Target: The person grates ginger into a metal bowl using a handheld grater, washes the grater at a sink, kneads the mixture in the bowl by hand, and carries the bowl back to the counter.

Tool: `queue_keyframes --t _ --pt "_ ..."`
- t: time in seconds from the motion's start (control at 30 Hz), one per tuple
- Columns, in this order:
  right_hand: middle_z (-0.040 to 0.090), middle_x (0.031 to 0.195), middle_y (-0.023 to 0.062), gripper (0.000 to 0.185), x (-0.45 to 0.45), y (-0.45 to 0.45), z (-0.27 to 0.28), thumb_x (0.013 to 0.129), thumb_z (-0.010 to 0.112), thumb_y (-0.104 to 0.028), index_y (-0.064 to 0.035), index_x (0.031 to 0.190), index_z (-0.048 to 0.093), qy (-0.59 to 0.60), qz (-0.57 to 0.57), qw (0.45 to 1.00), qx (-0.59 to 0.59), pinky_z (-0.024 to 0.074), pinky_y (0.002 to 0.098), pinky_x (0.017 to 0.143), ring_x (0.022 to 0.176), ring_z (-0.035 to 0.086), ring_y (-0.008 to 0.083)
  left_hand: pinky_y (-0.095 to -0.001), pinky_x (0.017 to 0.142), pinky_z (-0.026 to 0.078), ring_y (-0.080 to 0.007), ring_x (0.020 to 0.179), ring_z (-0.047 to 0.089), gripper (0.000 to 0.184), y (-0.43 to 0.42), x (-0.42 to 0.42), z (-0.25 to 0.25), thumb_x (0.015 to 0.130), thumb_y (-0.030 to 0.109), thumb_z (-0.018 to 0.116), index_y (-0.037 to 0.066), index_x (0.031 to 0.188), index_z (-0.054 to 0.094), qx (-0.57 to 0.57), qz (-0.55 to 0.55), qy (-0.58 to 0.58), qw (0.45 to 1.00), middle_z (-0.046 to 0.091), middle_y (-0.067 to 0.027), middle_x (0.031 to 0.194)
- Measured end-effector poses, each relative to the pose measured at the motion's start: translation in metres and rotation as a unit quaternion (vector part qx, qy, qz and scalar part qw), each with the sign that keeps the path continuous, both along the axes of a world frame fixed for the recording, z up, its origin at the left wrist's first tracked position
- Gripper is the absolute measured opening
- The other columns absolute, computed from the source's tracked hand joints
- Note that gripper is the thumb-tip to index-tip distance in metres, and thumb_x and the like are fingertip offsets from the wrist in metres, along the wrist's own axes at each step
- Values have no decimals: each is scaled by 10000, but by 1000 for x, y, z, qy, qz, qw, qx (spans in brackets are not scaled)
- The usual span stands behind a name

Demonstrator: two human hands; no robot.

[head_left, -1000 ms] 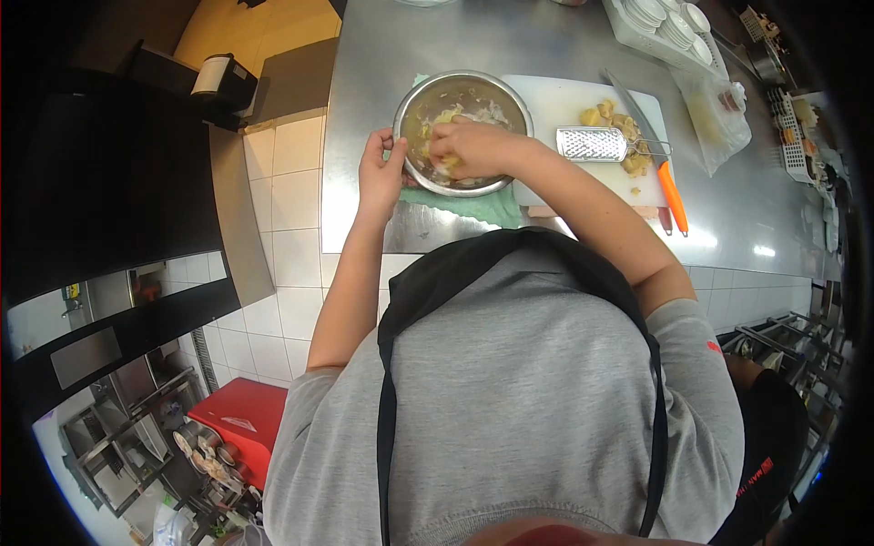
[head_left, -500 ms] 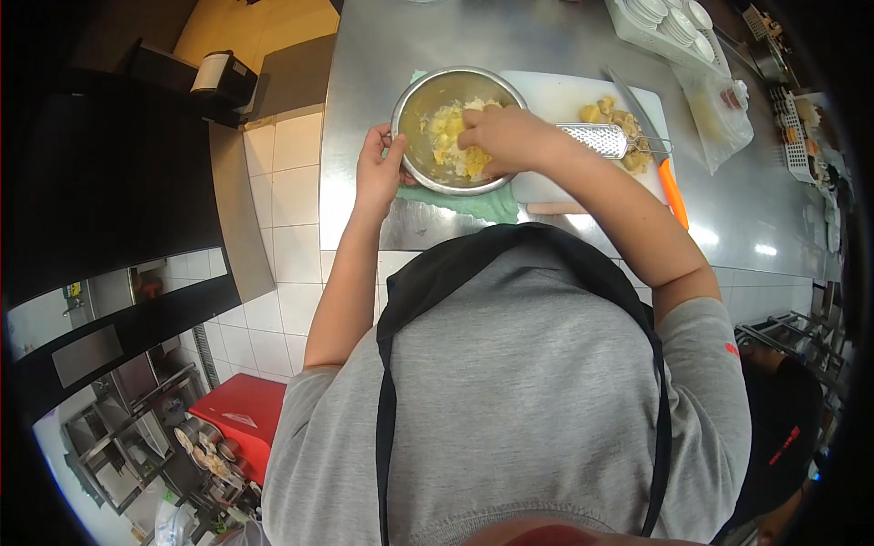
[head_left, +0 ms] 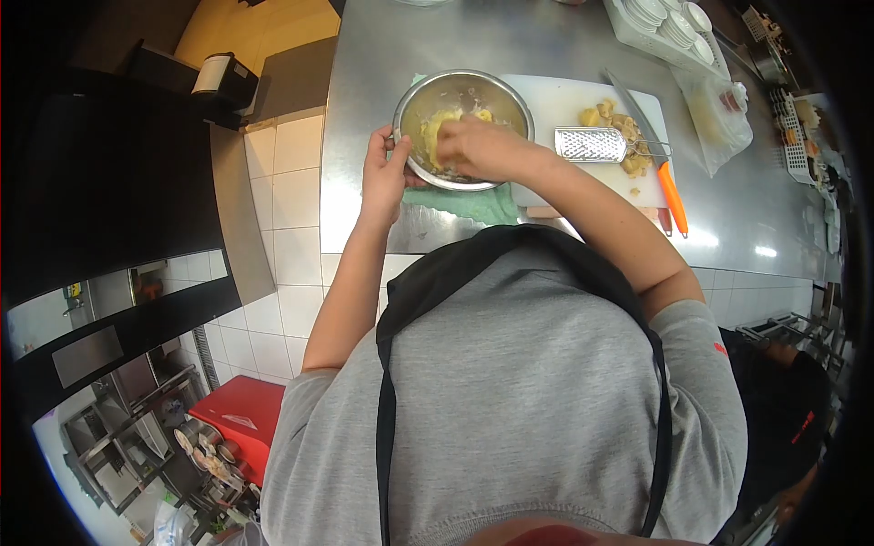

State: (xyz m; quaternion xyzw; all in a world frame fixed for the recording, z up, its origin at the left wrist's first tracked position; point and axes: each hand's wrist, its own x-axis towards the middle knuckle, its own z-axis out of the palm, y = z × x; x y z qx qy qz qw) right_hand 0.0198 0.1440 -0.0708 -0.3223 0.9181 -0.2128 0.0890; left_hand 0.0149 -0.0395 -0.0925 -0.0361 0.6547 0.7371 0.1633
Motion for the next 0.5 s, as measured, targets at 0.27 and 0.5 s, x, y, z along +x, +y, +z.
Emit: queue_keyframes --t 0.27,0.5 --pt "558 990 68 149 -23 12 3 783 537 -186 -101 874 619 -11 -130 990 56 433 400 807 964 517 273 -230 485 497 -92 642 549 354 -5 3 5 881 176 494 41 1182 365 -21 -33 -4 999 484 -36 886" --pt "581 1001 125 200 -14 5 10 760 528 -225 -63 818 628 -136 76 986 54 422 388 780 917 539 285 -220 477 493 -78 617 530 340 -5 5 -1 880 173 501 48 1177 395 -18 -10 27 999 455 -12 887"
